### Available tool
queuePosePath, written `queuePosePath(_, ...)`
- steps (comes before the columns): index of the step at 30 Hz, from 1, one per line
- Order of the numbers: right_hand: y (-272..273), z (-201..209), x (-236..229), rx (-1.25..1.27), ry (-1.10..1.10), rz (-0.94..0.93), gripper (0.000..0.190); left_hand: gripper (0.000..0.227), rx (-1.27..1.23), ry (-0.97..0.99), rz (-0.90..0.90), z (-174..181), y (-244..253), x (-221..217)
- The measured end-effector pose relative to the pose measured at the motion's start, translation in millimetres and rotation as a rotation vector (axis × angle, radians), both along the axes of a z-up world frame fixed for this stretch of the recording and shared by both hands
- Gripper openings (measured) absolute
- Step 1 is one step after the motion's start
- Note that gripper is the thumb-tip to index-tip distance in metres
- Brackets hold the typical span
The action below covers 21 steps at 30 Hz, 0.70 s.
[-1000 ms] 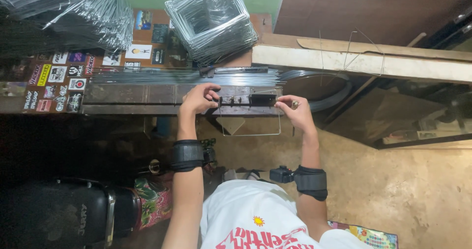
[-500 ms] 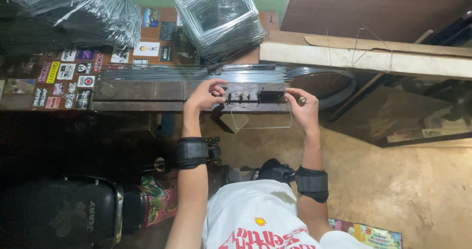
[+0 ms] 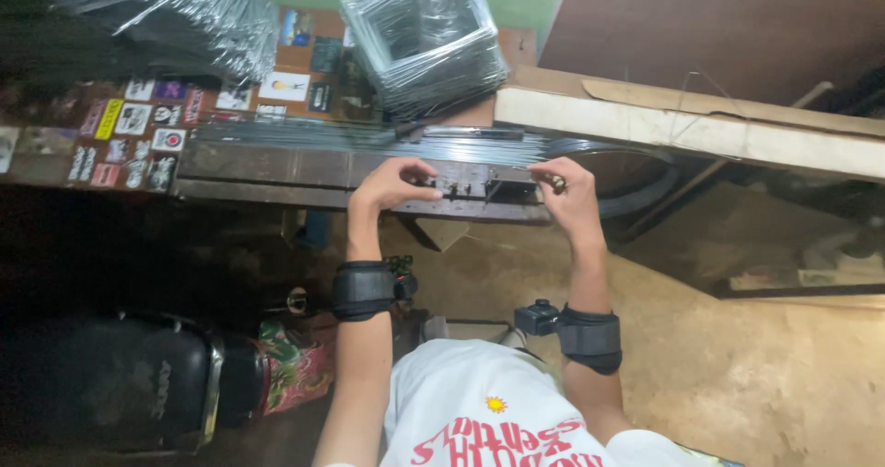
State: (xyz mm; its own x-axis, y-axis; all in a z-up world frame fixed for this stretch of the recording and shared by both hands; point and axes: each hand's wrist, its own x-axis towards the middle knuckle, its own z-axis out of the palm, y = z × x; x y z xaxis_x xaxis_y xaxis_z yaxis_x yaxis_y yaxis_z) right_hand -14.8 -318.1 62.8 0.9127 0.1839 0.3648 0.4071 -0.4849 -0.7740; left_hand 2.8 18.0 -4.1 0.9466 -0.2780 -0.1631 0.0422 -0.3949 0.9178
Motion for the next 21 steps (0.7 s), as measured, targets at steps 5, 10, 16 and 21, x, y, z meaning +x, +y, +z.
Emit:
queuePosePath(5, 3, -1, 0, -0.197, -0.006, -0.030, 0.028, 0.051, 0.178, 0.049, 0.111, 4, -24, -1)
queuePosePath(10, 22, -1, 10, -0.278, 0.000, 0.002, 0.030, 0.043, 0.315, -0.107, 0.268, 42, -54, -15)
queuePosePath(16, 41, -5, 5, -0.380, -0.059, 0.085, 0.029, 0.031, 0.138, -0.366, 0.197, 47, -78, -22)
queuePosePath(21, 47, -10, 1, -0.382, -0.017, 0.064, 0.023, 0.026, 0.080, -0.234, 0.166, 45, -84, -27)
